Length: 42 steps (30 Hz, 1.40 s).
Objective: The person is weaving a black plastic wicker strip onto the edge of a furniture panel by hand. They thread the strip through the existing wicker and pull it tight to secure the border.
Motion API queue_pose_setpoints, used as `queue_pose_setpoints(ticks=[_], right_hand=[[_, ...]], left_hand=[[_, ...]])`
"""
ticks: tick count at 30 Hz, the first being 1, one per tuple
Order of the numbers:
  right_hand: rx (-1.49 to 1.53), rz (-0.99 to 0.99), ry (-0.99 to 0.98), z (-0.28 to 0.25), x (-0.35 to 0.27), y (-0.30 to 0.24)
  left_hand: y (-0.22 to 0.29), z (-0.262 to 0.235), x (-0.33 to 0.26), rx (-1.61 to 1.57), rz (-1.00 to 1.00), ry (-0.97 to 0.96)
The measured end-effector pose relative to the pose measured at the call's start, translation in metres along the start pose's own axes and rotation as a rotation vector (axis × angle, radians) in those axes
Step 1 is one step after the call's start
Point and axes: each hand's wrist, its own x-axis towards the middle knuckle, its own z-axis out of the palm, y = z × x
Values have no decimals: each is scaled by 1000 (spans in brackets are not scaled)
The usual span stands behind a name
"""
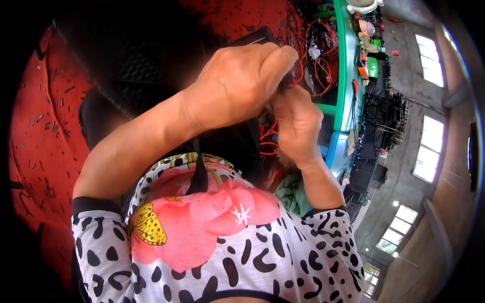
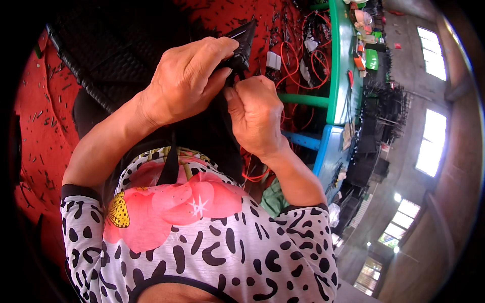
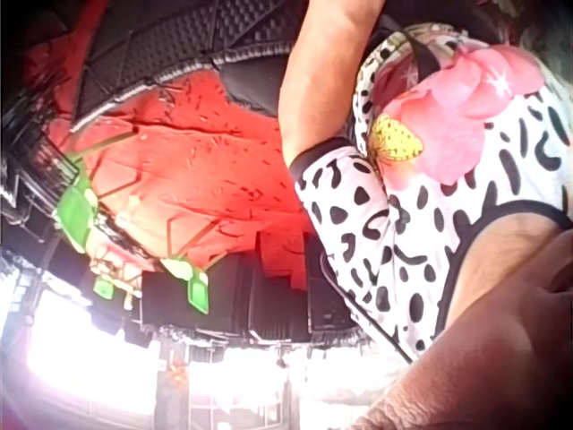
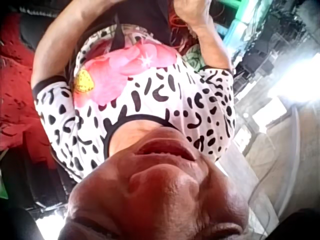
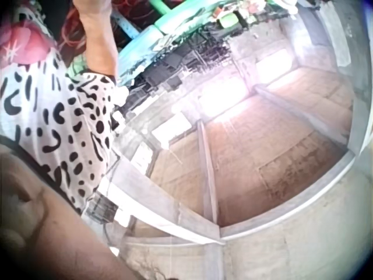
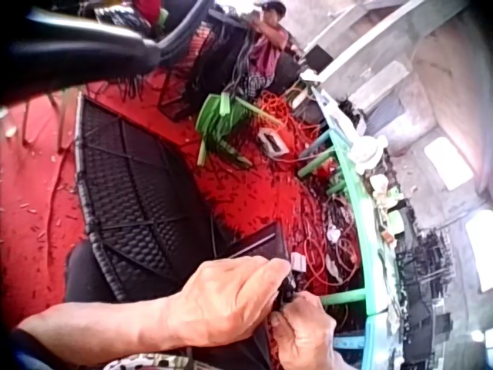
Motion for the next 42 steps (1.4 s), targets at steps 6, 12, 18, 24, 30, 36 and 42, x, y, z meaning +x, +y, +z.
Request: queue_pose_setpoints(ticks=[6, 12, 18, 24, 30, 36, 42], right_hand=[[-108, -153, -4, 10, 5, 11], [-61, -119, -11, 13, 5, 25], [571, 334, -109, 2, 4, 13], [478, 322, -110, 10, -1, 33], [-202, -315, 10, 23, 10, 53], [309, 148, -124, 17, 7, 15], [1064, 458, -170, 6, 21, 0]], left_hand=[[-2, 2, 3, 53, 10, 11], [-8, 7, 2, 15, -36, 21], [-10, 1, 1, 38, -33, -21], [-3, 5, 2, 125, -19, -31], [-5, 13, 3, 199, -3, -24], [-13, 7, -1, 28, -197, -67], [-20, -2, -1, -173, -254, -56]])
